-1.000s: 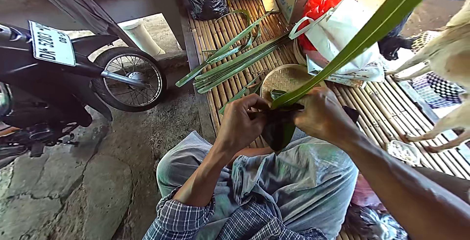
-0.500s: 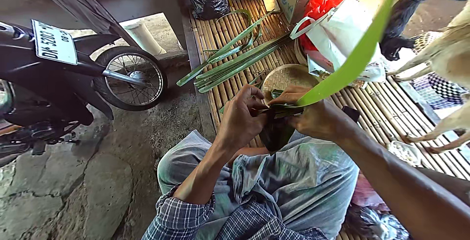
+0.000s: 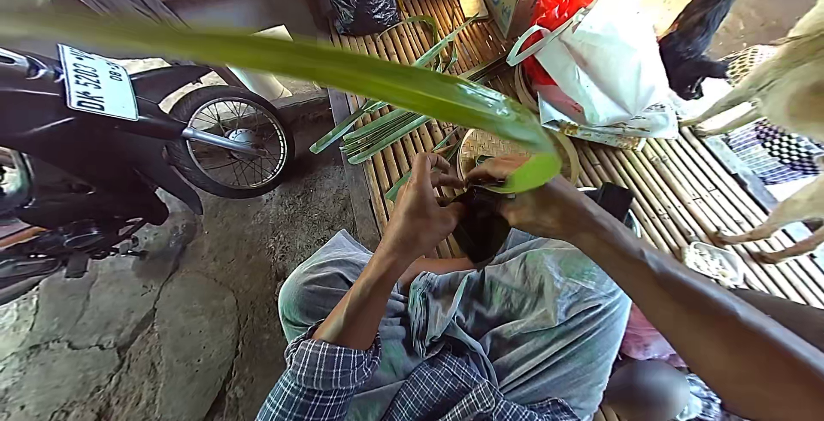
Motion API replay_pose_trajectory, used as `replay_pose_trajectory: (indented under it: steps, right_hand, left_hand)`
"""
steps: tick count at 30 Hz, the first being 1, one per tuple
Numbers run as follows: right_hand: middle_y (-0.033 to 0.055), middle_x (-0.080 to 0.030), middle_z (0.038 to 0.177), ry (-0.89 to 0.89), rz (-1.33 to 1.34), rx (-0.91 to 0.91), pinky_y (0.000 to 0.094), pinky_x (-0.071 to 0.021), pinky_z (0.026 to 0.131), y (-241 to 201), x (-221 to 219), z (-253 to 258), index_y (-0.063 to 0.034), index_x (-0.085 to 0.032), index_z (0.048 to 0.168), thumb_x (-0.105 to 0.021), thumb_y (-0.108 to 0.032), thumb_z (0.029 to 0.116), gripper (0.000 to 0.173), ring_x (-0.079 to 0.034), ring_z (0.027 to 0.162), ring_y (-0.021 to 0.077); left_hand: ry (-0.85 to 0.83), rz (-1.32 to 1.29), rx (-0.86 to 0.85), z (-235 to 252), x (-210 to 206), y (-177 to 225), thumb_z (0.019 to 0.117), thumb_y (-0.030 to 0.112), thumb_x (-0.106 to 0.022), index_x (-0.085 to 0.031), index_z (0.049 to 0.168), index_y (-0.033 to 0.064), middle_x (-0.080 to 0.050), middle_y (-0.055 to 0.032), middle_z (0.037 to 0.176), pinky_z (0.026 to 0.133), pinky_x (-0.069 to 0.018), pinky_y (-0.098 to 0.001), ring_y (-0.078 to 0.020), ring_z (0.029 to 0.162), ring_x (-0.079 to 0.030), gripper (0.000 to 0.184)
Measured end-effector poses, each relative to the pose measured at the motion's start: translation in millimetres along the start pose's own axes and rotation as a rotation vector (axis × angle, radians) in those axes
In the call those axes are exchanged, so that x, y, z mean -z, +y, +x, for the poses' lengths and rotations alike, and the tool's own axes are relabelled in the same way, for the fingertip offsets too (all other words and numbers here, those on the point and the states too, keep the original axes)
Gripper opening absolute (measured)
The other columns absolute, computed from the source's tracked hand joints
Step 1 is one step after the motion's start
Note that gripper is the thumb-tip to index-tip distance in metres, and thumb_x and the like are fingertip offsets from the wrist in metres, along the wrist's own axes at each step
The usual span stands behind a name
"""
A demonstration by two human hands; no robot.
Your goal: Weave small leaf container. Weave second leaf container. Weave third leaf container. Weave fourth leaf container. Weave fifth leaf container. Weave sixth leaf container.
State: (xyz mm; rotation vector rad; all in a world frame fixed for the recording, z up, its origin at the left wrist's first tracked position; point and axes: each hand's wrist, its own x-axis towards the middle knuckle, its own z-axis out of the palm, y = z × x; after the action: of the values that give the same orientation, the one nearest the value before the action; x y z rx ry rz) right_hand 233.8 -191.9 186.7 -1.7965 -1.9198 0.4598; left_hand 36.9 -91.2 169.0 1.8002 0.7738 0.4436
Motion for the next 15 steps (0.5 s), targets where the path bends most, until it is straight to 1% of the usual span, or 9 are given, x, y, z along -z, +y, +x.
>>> replay_pose_trajectory:
  steps: [1,2,5,6,8,9,11,13,15]
  right_hand:
    - [-0.0011,-0.071,0.114,-0.029,-0.001,-0.029,0.0431,-0.0581,0.093,-1.8,3.4,-0.1,-0.0195,-0.071,0.122,-0.082,-0.022,0.0846,0.039,-0.068,0.106,0.0134]
    - [-0.0006,-0.072,0.112,-0.039,0.001,-0.071,0.0431,-0.0586,0.091,-4.8,8.5,-1.0,-0.0186,-0.071,0.121,-0.084,-0.023,0.0836,0.040,-0.069,0.103,0.0136]
    - [0.0060,-0.072,0.102,0.034,0.086,-0.296,0.0492,-0.0601,0.077,0.6,17.6,-7.0,-0.0140,-0.071,0.117,-0.085,-0.018,0.0848,0.036,-0.070,0.087,0.0208]
    - [0.0074,-0.072,0.101,0.086,0.149,-0.351,0.0491,-0.0599,0.075,10.9,15.4,-10.8,-0.0133,-0.070,0.118,-0.084,-0.018,0.0864,0.035,-0.070,0.085,0.0223]
    - [0.0076,-0.071,0.102,0.183,0.244,-0.405,0.0455,-0.0599,0.069,39.0,-4.4,-21.3,-0.0142,-0.068,0.120,-0.082,-0.022,0.0892,0.035,-0.069,0.082,0.0224]
    - [0.0094,-0.071,0.104,0.192,0.273,-0.447,0.0489,-0.0597,0.070,49.4,-21.9,-23.5,-0.0128,-0.067,0.122,-0.081,-0.023,0.0903,0.036,-0.069,0.083,0.0247]
    - [0.0126,-0.070,0.113,0.112,0.317,-0.535,0.0558,-0.0596,0.081,66.6,-69.9,-23.5,-0.0107,-0.065,0.128,-0.081,-0.022,0.0899,0.043,-0.070,0.093,0.0290]
    - [0.0159,-0.068,0.122,-0.022,0.332,-0.558,0.0558,-0.0573,0.093,76.6,-128.7,-21.0,-0.0079,-0.064,0.131,-0.080,-0.020,0.0884,0.047,-0.068,0.105,0.0311]
    - [0.0182,-0.067,0.124,-0.163,0.272,-0.515,0.0562,-0.0531,0.101,79.2,-181.2,-14.3,-0.0062,-0.066,0.130,-0.078,-0.019,0.0884,0.045,-0.066,0.114,0.0335]
  left_hand:
    - [-0.026,-0.029,0.034,2.0,2.2,-6.1,0.0848,0.000,-0.076,-0.047,0.128,0.0183,-0.076,0.0028,0.108,0.064,-0.0632,-0.0350,-0.0164,0.079,-0.075,0.055]
    - [-0.058,-0.070,0.062,3.5,4.9,-13.3,0.0867,-0.001,-0.074,-0.051,0.127,0.0165,-0.076,0.0000,0.106,0.067,-0.0631,-0.0352,-0.0174,0.081,-0.075,0.050]
    - [-0.100,-0.205,0.131,5.1,14.4,-40.0,0.0902,-0.002,-0.070,-0.065,0.121,0.0091,-0.076,-0.0080,0.100,0.070,-0.0616,-0.0365,-0.0195,0.082,-0.073,0.034]
    - [-0.085,-0.243,0.144,5.7,18.0,-48.3,0.0911,-0.002,-0.069,-0.066,0.119,0.0070,-0.075,-0.0100,0.101,0.071,-0.0614,-0.0369,-0.0202,0.083,-0.072,0.030]
    - [-0.001,-0.244,0.156,7.6,24.4,-66.1,0.0913,0.000,-0.069,-0.070,0.116,0.0072,-0.074,-0.0089,0.104,0.071,-0.0597,-0.0368,-0.0194,0.085,-0.070,0.026]
    - [0.043,-0.219,0.160,9.1,28.1,-77.3,0.0920,0.002,-0.069,-0.072,0.116,0.0092,-0.073,-0.0071,0.107,0.072,-0.0593,-0.0370,-0.0186,0.087,-0.070,0.025]
    - [0.128,-0.211,0.144,16.5,33.3,-103.6,0.0932,0.006,-0.069,-0.074,0.114,0.0105,-0.074,-0.0052,0.108,0.078,-0.0592,-0.0383,-0.0175,0.093,-0.070,0.022]
    - [0.208,-0.255,0.117,23.9,35.6,-130.5,0.0933,0.005,-0.069,-0.073,0.110,0.0085,-0.073,-0.0064,0.105,0.080,-0.0581,-0.0382,-0.0178,0.094,-0.069,0.018]
    - [0.254,-0.302,0.105,27.6,35.7,-155.3,0.0941,0.005,-0.068,-0.072,0.113,0.0072,-0.072,-0.0070,0.108,0.083,-0.0578,-0.0381,-0.0184,0.097,-0.068,0.019]
